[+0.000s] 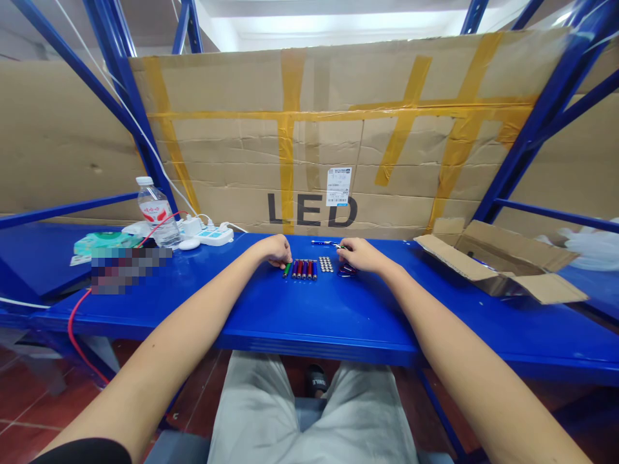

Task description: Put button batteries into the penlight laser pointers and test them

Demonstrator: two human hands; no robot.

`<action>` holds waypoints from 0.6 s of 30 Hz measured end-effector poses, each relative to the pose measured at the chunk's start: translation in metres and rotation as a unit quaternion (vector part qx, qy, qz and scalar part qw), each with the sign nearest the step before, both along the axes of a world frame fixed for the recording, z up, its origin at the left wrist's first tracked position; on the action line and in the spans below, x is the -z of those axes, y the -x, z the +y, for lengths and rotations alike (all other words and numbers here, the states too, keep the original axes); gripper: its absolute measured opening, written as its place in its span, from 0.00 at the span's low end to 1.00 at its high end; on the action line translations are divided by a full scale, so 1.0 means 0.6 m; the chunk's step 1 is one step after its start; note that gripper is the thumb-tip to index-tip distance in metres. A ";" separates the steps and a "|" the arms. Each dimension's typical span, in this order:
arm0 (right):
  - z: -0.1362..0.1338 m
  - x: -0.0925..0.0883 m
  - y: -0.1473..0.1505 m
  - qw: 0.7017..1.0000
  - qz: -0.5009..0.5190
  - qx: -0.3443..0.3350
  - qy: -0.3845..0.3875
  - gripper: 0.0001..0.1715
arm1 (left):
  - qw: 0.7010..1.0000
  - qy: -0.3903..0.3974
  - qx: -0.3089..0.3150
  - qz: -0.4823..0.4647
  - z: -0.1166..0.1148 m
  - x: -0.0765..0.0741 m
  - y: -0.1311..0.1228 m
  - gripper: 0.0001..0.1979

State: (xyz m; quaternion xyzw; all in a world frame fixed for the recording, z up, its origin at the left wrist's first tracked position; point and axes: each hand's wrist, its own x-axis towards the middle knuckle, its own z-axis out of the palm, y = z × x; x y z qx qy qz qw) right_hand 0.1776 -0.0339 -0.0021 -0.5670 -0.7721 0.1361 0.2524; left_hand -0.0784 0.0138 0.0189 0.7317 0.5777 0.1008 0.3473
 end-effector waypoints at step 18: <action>-0.003 -0.002 0.001 1.000 -0.015 -0.003 0.024 0.11 | 1.000 0.006 -0.012 0.018 -0.009 -0.002 -0.012 0.05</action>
